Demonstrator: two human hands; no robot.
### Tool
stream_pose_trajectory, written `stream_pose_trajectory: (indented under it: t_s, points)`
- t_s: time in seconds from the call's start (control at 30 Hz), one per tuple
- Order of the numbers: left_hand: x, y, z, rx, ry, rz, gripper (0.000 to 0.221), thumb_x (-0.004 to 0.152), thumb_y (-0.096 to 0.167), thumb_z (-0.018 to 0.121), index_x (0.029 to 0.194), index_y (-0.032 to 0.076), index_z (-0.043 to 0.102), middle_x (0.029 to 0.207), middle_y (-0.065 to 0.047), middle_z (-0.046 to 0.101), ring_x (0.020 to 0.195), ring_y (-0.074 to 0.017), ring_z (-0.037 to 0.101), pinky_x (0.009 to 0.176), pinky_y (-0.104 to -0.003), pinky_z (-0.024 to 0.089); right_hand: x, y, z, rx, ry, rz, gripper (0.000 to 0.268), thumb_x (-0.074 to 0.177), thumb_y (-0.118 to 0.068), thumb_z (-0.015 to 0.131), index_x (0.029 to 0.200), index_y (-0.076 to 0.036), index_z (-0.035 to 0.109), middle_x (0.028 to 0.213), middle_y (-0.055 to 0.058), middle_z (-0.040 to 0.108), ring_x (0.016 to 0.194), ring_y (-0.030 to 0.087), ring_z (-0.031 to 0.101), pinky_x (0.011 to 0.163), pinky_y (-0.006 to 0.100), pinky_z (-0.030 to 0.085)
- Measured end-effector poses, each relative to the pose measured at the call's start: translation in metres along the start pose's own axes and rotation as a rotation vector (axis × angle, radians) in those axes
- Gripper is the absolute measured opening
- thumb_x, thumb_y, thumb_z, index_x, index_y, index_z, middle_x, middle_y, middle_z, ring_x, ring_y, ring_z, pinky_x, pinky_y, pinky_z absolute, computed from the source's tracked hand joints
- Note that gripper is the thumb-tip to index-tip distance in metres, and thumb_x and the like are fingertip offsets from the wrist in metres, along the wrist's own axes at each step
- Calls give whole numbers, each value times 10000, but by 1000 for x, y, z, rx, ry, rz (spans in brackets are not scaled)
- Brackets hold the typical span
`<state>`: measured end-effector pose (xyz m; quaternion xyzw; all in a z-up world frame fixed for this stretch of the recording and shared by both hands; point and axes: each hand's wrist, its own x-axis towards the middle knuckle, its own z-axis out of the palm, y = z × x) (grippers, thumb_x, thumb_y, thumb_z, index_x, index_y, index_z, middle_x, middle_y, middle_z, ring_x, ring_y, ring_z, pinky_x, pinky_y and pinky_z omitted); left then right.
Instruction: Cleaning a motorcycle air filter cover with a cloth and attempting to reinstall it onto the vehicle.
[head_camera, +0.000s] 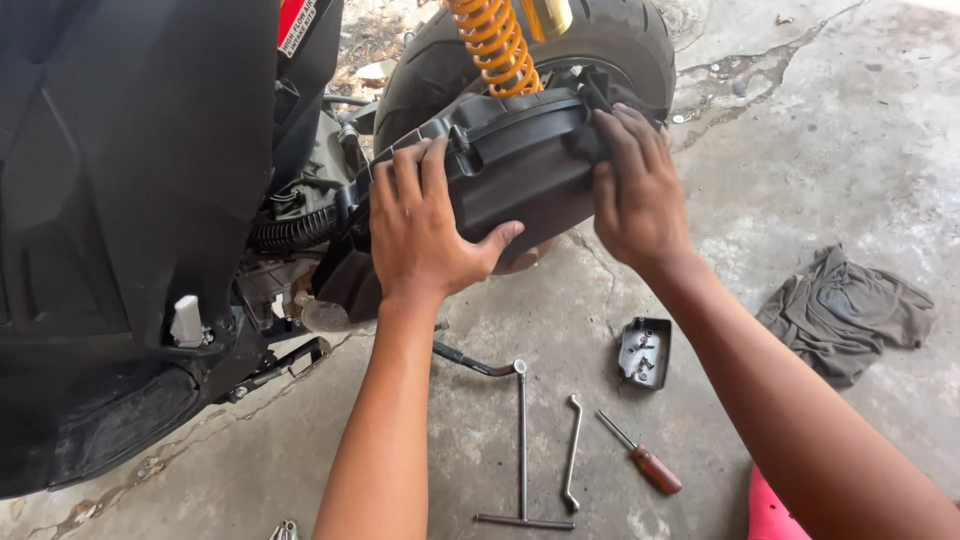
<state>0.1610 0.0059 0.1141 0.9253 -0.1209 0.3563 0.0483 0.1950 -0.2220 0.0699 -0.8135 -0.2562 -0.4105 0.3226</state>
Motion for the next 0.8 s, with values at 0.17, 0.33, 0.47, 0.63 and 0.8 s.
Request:
stream_pose_trajectory:
  t_s: [0.17, 0.33, 0.47, 0.63, 0.8]
  points:
    - [-1, -4, 2, 45, 7, 9, 1037, 708, 709, 838, 1401, 24, 483, 1257, -137, 504, 1024, -322, 523, 889, -459, 503, 12, -19, 12, 37, 188, 63, 340, 891, 55, 547, 1229, 46, 586, 1210, 245, 612, 1146, 407, 576, 981, 499, 477]
    - [1, -4, 2, 23, 42, 28, 1020, 717, 685, 832, 1401, 8, 494, 1273, -142, 519, 1016, -325, 537, 919, -458, 489, -3, -10, 6, -19, 155, 52, 297, 952, 105, 570, 1245, 61, 555, 1208, 243, 547, 1144, 410, 594, 936, 495, 528]
    - [-5, -5, 2, 23, 1, 1, 1023, 722, 690, 848, 1409, 32, 473, 1269, -137, 505, 1030, -335, 530, 940, -469, 480, 0, 27, 19, 61, 15, 439, 442, 1082, -122, 326, 1449, 98, 436, 1373, 312, 514, 1161, 449, 581, 972, 528, 490]
    - [0, -4, 4, 36, -6, -1, 1052, 707, 690, 865, 1418, 26, 466, 1305, -125, 490, 1072, -327, 524, 932, -459, 497, 20, -7, 33, -13, 54, 431, 346, 1080, -83, 372, 1400, -6, 480, 1360, 216, 563, 1209, 372, 549, 1019, 509, 458]
    - [-1, -4, 4, 8, 0, -13, 1057, 678, 672, 880, 1419, 37, 473, 1277, -133, 497, 1047, -325, 526, 899, -450, 500, 18, -31, 23, -88, -33, -149, 457, 963, -47, 563, 1415, 21, 578, 1472, 201, 586, 1406, 365, 520, 1145, 538, 435]
